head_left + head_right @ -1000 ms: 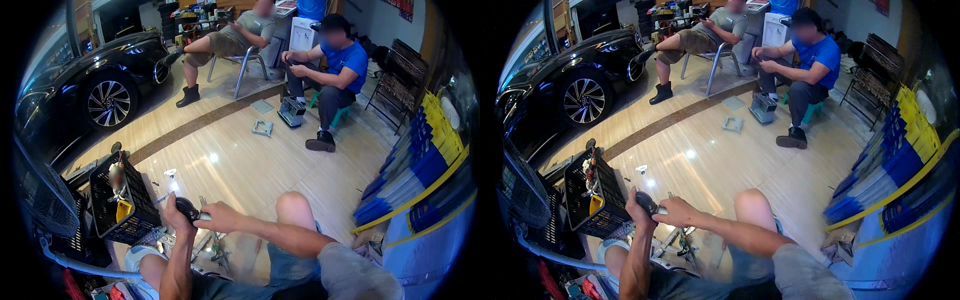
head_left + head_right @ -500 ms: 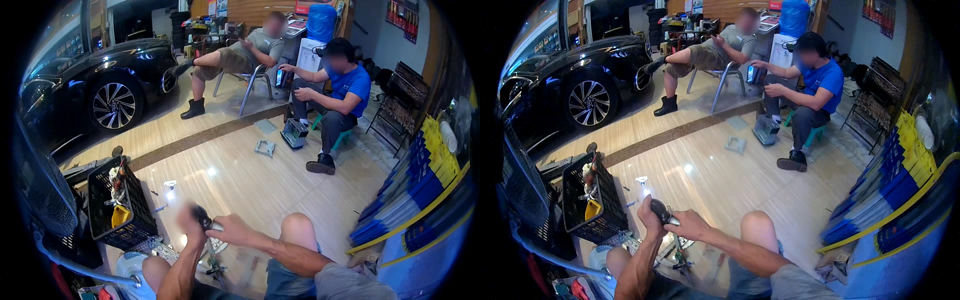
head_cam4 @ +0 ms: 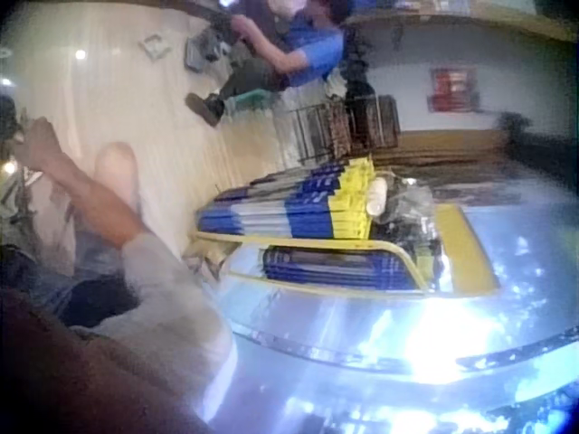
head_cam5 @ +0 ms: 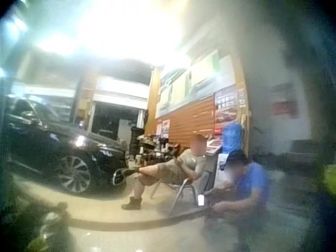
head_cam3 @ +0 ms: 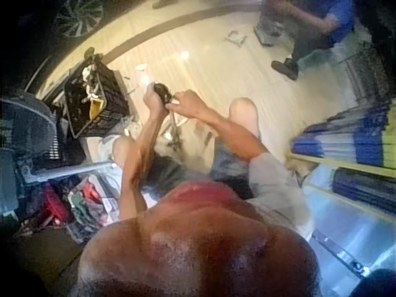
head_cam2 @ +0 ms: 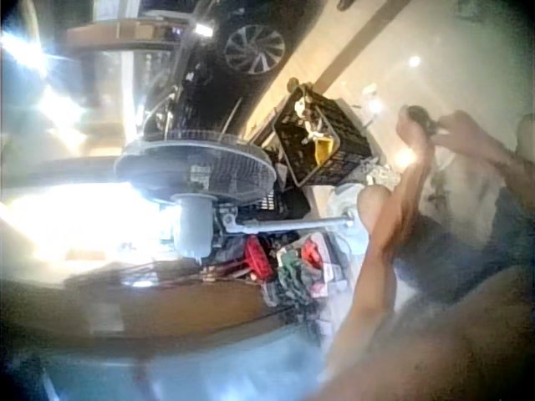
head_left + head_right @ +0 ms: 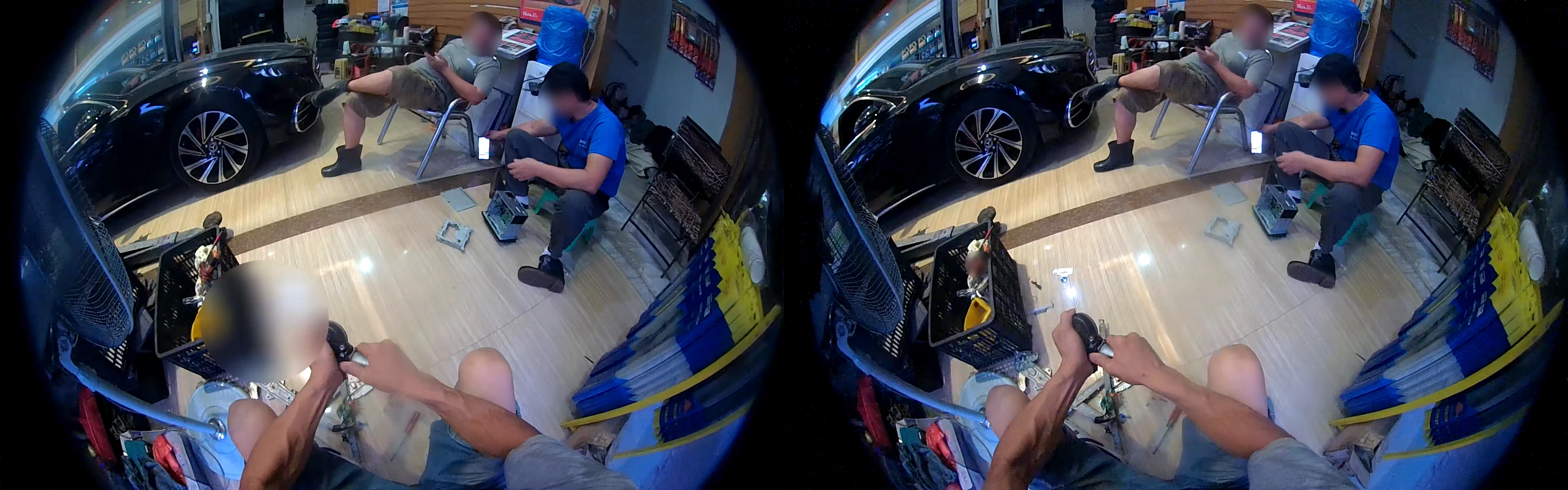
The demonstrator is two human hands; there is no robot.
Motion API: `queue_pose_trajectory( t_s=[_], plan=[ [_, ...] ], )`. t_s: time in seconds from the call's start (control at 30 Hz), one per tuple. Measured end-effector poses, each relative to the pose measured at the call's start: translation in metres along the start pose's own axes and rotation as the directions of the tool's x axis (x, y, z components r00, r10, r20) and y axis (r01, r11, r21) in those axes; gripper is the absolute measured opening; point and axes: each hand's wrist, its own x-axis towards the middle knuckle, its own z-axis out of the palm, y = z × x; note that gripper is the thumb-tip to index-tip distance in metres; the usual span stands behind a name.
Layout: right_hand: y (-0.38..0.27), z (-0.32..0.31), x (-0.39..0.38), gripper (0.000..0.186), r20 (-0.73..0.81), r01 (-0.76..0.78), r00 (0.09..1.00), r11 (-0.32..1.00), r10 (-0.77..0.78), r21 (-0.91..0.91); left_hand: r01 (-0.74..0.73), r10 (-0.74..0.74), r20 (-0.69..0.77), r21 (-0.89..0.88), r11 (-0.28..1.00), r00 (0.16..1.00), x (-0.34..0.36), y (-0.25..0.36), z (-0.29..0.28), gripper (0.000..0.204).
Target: The person assembles a small motor by sliding the metal casing over the rotor, fitting the gear housing onto it by hand, and tightening screws into the assembly with a screwdriver.
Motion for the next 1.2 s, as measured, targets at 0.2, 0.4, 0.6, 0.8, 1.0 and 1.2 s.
queue_pose_trajectory(
  t_s=[0.2,0.4,0.6,0.8,1.0,1.2],
  plan=[
    [-0.013,-0.007,0.0,0.051,-0.015,-0.007,1.0,0.999,0.007,0.049,-0.113,0.111,0.047,0.043,0.993,0.993,0.012,0.008,0.0,0.03],
    [-0.028,-0.01,0.003,0.047,-0.126,0.068,0.99,0.997,-0.064,0.022,-0.148,0.151,-0.014,0.114,0.982,0.988,0.02,0.02,-0.006,0.036],
    [-0.028,0.001,0.008,0.051,-0.062,0.166,0.984,0.986,-0.167,-0.013,-0.23,0.247,-0.07,0.188,0.955,0.967,0.019,0.018,-0.024,0.037],
    [-0.024,-0.001,0.002,0.055,0.015,0.108,0.994,0.994,-0.108,0.036,-0.126,0.137,-0.088,0.122,0.985,0.987,0.007,0.01,-0.022,0.031],
    [-0.007,0.016,-0.002,0.054,-0.039,0.045,0.998,0.997,-0.043,0.059,-0.084,0.086,-0.028,0.08,0.993,0.996,0.004,-0.009,-0.031,0.031],
    [0.003,0.022,-0.012,0.055,-0.066,0.03,0.998,0.992,-0.022,0.123,-0.058,0.061,-0.022,0.128,0.99,0.998,0.009,-0.027,-0.038,0.034]
  ],
)
